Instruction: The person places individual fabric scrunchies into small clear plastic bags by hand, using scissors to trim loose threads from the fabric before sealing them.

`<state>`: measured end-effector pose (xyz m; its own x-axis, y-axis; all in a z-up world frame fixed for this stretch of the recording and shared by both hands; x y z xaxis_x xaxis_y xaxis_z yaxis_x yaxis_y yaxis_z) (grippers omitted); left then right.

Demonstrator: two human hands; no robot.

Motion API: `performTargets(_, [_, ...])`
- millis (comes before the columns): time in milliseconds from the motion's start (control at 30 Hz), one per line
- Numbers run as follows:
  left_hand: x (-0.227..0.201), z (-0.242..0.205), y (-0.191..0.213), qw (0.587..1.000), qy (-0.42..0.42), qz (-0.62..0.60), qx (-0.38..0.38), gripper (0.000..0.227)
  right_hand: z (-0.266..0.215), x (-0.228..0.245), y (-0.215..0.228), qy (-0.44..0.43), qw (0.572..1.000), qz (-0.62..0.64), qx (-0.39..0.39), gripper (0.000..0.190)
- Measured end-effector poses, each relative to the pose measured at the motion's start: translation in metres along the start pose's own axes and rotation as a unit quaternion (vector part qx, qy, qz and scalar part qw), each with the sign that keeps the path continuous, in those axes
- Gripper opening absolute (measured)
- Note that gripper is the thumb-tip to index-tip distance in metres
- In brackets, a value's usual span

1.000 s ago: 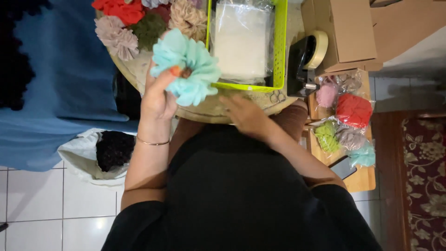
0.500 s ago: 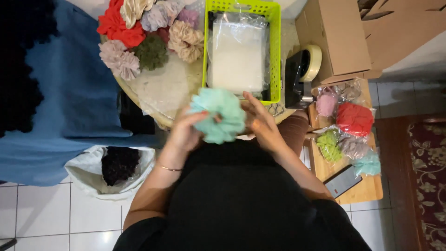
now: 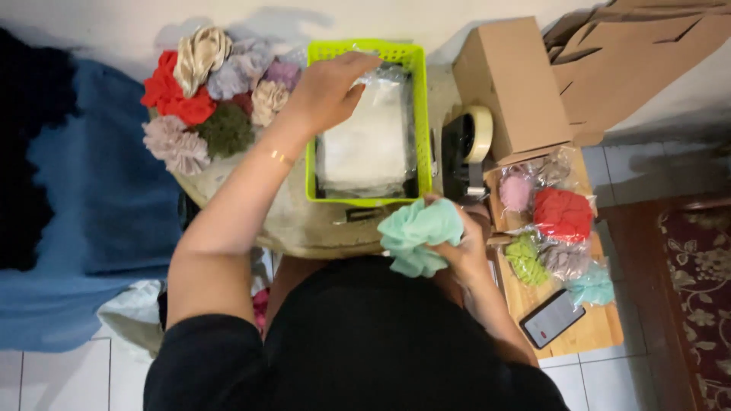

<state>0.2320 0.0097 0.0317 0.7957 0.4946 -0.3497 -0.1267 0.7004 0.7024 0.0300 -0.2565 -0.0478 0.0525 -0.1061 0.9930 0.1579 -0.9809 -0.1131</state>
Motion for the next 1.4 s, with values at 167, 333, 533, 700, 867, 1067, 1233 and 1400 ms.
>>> performTargets(167, [0.074,0.031,-0.063,0.978,-0.038,0.17,0.11,0.037,0.001,-0.012,0.013,-0.009,1.0,-0.022,-0.012,0.068])
performTargets(333, [0.114,0.038,-0.092,0.94,-0.005,0.243,0.24,0.024,0.0,-0.011,0.026,-0.027,0.999,-0.04,-0.022,0.07])
performTargets(533, [0.124,0.038,-0.091,0.892,0.033,0.299,0.338,0.019,0.002,-0.003,0.03,-0.056,0.998,-0.029,-0.012,0.067])
performTargets(700, [0.09,0.041,-0.051,0.942,0.077,0.176,0.275,0.004,0.006,0.0,0.043,-0.027,0.998,-0.041,-0.027,0.07])
performTargets(867, [0.061,0.046,-0.016,0.954,0.062,0.144,0.254,0.015,0.04,0.039,0.024,0.111,0.986,-0.111,0.063,0.067])
performTargets(1067, [0.031,0.034,0.009,0.974,0.036,0.087,0.206,0.01,0.121,0.049,-0.003,0.191,0.95,-0.242,0.049,0.063])
performTargets(1233, [0.021,0.025,0.022,0.981,0.032,0.044,0.188,0.011,0.158,0.03,-0.007,0.087,0.988,-0.111,0.056,0.072])
performTargets(1400, [0.034,0.018,0.002,0.982,0.072,0.104,0.143,0.049,0.137,0.043,-0.029,0.207,0.93,-0.304,-0.01,0.044])
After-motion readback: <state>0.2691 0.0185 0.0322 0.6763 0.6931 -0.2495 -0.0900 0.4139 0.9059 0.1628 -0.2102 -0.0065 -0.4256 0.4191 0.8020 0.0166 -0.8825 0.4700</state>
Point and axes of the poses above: each hand's wrist, its own z-axis towards the middle knuckle, its own y-axis out of the back of the hand, x = y × z, the point moved 2 cm from there along z, towards the middle knuckle, and after that the axes turned 2 degrees about -y, right-handed, at the moved point
